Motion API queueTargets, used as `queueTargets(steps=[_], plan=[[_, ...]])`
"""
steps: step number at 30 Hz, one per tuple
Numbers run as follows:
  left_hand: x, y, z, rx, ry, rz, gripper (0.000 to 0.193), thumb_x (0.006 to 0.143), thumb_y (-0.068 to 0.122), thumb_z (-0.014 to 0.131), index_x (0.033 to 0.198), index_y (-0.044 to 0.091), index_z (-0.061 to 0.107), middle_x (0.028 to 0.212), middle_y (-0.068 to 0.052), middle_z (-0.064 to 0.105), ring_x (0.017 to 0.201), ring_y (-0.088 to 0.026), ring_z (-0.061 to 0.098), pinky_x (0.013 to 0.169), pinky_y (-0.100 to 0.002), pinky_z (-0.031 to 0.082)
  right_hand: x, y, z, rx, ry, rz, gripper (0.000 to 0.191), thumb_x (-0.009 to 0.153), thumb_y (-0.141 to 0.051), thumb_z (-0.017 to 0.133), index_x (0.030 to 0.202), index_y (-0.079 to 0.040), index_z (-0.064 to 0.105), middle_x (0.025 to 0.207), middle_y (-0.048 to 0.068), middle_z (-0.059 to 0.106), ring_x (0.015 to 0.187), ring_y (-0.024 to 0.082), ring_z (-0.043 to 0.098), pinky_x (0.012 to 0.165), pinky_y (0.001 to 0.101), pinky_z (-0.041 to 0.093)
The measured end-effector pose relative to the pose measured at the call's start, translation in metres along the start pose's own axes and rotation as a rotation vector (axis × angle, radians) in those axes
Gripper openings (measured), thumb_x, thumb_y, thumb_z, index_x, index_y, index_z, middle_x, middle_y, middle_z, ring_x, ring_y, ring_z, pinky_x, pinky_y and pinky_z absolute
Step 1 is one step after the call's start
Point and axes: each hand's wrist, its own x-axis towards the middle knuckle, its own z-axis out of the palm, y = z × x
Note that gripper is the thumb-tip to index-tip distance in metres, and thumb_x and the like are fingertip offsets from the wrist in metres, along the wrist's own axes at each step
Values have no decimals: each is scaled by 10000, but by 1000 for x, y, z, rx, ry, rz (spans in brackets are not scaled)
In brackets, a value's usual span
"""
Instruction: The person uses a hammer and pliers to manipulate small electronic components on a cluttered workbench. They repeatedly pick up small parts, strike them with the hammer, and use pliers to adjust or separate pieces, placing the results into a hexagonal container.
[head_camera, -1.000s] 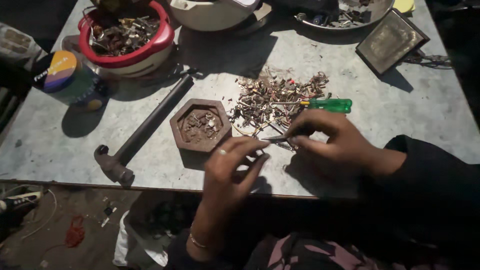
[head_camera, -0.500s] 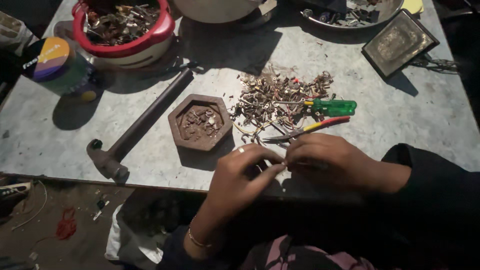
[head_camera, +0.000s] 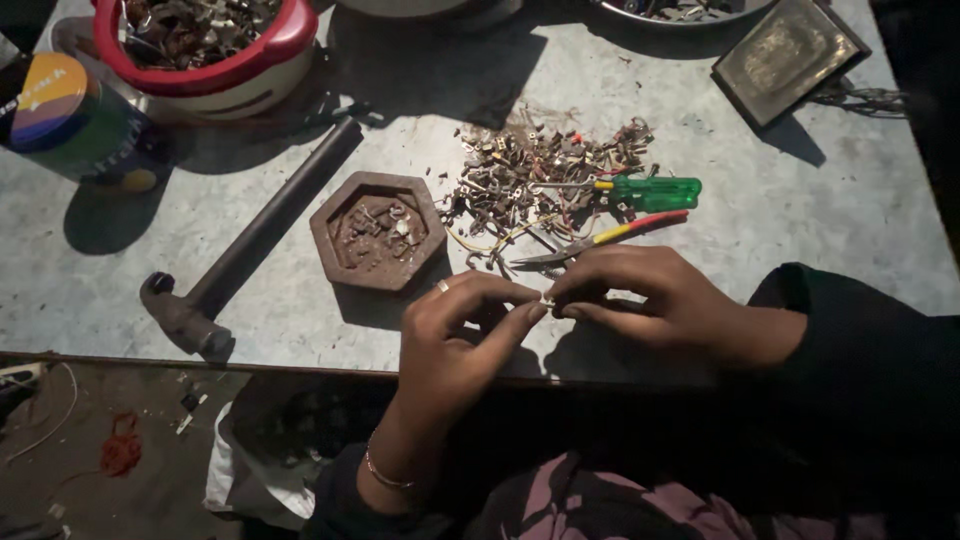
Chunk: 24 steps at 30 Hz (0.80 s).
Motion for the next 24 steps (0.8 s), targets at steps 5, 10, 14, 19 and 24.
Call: queueTargets(steps=[5,10,14,19,24], plan=[[-3,-6,-1,-116,38,-81,98,873,29,792,945,19,726,1092,-96,733,861,-101,744,684,-230,632,7,-3,-20,-368,106,-74,363,832,-49,749,1191,-61,700,1138,94,712,1033,246,705,853,357,582],[-11,-21,-7,-355,103,-53,130,929,-51,726,935,5,609,1184,-146,722,896,-102,689,733,-241,590,16,-4,-38,-836,232,62,354,796,-128,753,1136,-41,709,1141,147,681,1087,352,643,899,448,528],[-18,-31,-12,-605,157,-120,128,949,-55,704,965,7,594,1111,-152,693,845,-110,674,672,-265,602,24,6,-44,-849,175,87,319,841,-185,749,1130,-53,715,1079,132,673,1026,361,632,858,451,520],[-18,-36,-17,-725,149,-113,103,958,-42,708,1010,-2,629,1099,-141,700,809,-119,675,637,-266,599,20,18,-42,-827,201,161,257,865,-181,745,1103,-85,727,1076,101,678,1034,343,632,873,440,520],[-15,-34,-16,-559,132,23,152,983,-82,711,1112,-17,667,1146,-117,687,925,-124,676,749,-247,577,15,14,-38,-731,296,-33,335,920,-145,717,1237,-47,674,1230,144,652,1107,338,664,886,412,545]])
